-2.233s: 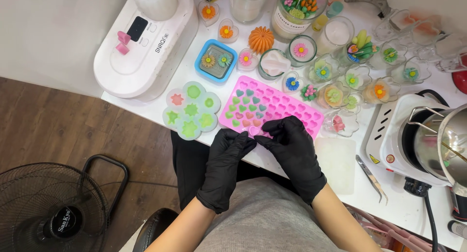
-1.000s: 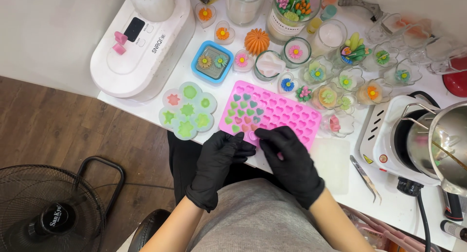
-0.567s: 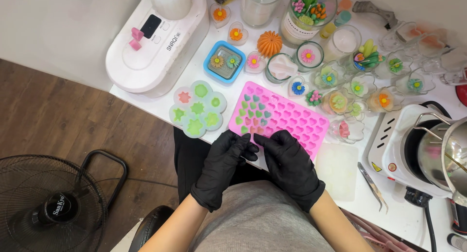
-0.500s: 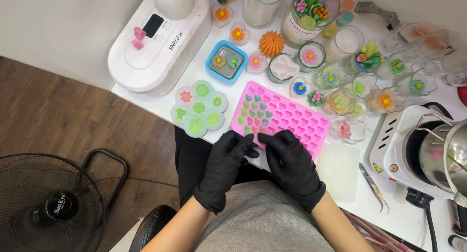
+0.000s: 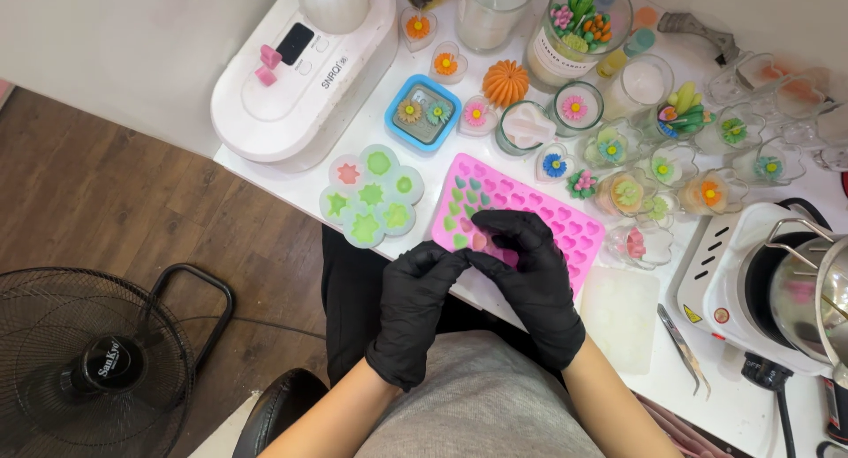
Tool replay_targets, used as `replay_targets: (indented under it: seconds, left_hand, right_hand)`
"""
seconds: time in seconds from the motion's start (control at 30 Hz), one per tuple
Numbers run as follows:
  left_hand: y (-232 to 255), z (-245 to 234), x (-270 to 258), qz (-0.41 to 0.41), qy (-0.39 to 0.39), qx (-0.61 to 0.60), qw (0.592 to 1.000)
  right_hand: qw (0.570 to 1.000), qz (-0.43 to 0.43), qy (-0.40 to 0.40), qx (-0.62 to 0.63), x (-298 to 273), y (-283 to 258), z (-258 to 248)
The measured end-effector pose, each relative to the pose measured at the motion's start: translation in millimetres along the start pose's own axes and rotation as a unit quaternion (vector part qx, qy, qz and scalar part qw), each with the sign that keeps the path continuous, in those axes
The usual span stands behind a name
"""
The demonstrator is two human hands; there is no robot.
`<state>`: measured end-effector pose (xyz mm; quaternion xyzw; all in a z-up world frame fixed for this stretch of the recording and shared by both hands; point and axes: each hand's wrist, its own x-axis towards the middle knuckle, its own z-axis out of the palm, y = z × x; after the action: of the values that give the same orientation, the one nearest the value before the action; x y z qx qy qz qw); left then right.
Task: The recorder is removing small colorful wax shapes from silicone molds and organizing them at a candle-making station.
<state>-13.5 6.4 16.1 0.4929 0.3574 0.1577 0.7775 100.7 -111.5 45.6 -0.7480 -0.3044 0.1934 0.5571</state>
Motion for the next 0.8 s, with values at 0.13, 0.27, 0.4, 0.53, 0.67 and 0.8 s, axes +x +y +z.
replay_targets:
  seconds: [0.13,0.27,0.4,0.53,0.67,0.8]
  left_hand:
    - [-9.0,1.4,2.7,-0.039,-0.020,-0.030,0.999]
    - [-23.6,-0.1,5.5,-0.060,-0.031,-0.079,0.995]
    - [-19.4,2.7,4.6,-0.068,-0.062,-0.141,0.986]
    - [-5.9,10.7,3.8,-0.087,-0.089,-0.189,0.974]
    - [-20.3,9.2,10.2,-0.033,-0.103,-0.115,0.987]
    - [-5.6,19.3,4.9,-0.047,-0.096,-0.095,0.990]
  right_hand:
    - [0.998,0.028,-0.012,0.062,2.2,1.6,-3.8]
    - [0.988,0.074,-0.031,0.133,3.9,-0.8,-7.8]
    - [0.987,0.080,-0.028,0.135,3.9,1.9,-9.4]
    - [0.989,0.075,-0.020,0.128,2.8,-0.1,-11.3]
    - [0.983,0.059,-0.016,0.171,1.8,1.5,-13.5]
    - [0.971,0.115,-0.007,0.208,2.0,8.9,-17.9]
